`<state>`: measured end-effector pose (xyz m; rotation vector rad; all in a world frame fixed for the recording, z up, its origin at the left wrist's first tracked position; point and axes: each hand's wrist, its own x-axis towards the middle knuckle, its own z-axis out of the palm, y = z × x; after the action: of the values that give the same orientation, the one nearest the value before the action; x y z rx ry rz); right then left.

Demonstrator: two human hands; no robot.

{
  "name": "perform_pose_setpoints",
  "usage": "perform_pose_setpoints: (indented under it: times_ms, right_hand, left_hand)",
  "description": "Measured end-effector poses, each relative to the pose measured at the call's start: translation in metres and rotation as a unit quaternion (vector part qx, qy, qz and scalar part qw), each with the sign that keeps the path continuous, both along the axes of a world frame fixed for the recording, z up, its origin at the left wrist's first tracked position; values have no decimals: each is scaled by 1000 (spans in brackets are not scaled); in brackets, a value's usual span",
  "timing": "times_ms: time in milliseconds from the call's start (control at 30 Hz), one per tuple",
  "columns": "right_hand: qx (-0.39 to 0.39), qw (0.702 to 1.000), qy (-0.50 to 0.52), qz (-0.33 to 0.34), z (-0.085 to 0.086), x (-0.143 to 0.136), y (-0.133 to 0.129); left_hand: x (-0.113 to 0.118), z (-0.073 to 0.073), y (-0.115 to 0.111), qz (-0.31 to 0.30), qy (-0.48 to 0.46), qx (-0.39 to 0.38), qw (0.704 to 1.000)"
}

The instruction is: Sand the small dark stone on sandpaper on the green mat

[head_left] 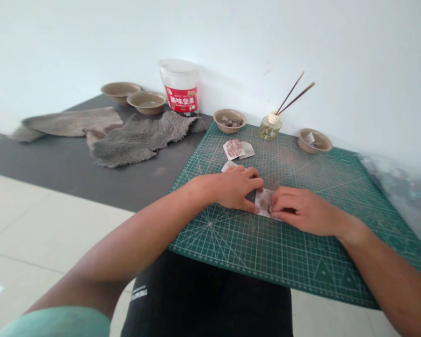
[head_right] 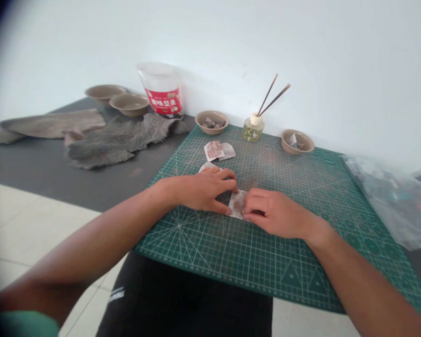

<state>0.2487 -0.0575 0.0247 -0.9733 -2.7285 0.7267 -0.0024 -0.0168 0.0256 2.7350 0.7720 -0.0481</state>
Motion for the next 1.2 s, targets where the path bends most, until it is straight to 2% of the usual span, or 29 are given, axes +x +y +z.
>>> perform_pose_setpoints:
  times_ms: [200, 400, 567, 733, 900, 1100, 1200]
  right_hand:
    - [19, 999, 19, -33, -2, 2, 2]
    - [23, 1000, 19, 9, -5, -8, -3]
    - [65, 996, -22, -49, -3, -9, 0]
    - [41, 999, -4, 7, -3, -8, -3]
    - [87, 994, -10, -72, -8, -10, 0]
    - [66, 998, 9, -3, -5, -12, -2]
    - [70, 996, -8, -46, -2, -9, 0]
  left_hand:
    - [-1, -1, -2, 5, -5, 10, 1000]
    - [0, 0, -3, 8, 5, 6, 1000]
    - [-1, 0, -3, 12, 3, 7, 1000]
    - [-1, 0, -4, 11, 7, 8, 1000]
    - [-1, -1, -4, 11, -3, 11, 1000]
    - [0, -1, -4, 5, 4, 20, 1000]
    - [0, -1, -4, 8, 1, 23, 1000]
